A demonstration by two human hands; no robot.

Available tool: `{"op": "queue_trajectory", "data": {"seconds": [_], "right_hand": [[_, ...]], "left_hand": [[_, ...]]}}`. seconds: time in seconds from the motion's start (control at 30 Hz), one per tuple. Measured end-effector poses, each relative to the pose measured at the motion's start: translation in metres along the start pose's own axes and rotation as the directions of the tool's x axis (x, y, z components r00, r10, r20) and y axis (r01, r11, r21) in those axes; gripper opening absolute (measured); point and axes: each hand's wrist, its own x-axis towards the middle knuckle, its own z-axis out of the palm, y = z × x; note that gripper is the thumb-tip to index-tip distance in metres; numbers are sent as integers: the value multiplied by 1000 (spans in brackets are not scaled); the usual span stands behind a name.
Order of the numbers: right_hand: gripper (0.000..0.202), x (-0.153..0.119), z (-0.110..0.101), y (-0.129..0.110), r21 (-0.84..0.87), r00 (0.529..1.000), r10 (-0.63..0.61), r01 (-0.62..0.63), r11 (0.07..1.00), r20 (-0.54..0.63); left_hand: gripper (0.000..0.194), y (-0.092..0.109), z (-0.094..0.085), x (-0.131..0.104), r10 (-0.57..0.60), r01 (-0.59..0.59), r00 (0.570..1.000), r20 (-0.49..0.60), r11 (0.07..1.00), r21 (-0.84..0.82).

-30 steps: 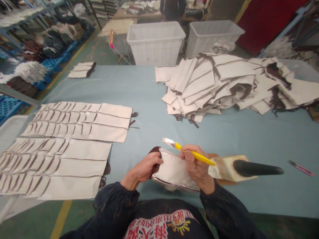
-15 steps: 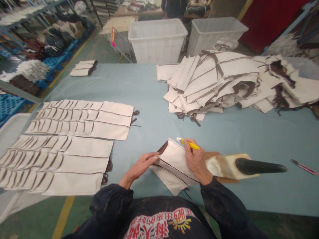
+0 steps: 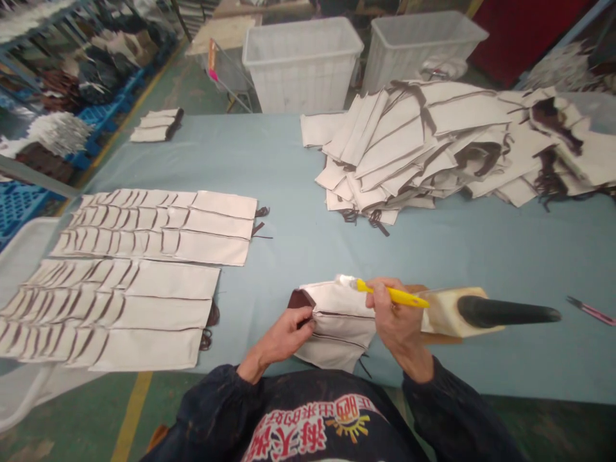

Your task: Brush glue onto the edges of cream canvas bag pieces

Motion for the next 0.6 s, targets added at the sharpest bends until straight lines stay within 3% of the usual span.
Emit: {"op": "queue_trajectory", "data": {"seconds": [0.2,0.4,0.6], "right_hand": [[24,-26,-11,-41,62,996,-65,61,996,64],[26,-27,-15,-72,74,930,-348,342,937,113],[22,-23,-22,-66,-20,970,-244,244,970,-12]], "left_hand": [[20,6,13,-8,110,-95,993,-38,956,277],[21,15,21,-8,219,-206,976,6,909,363],[24,18,20,-9,251,-224,967,-34,911,347]]}}
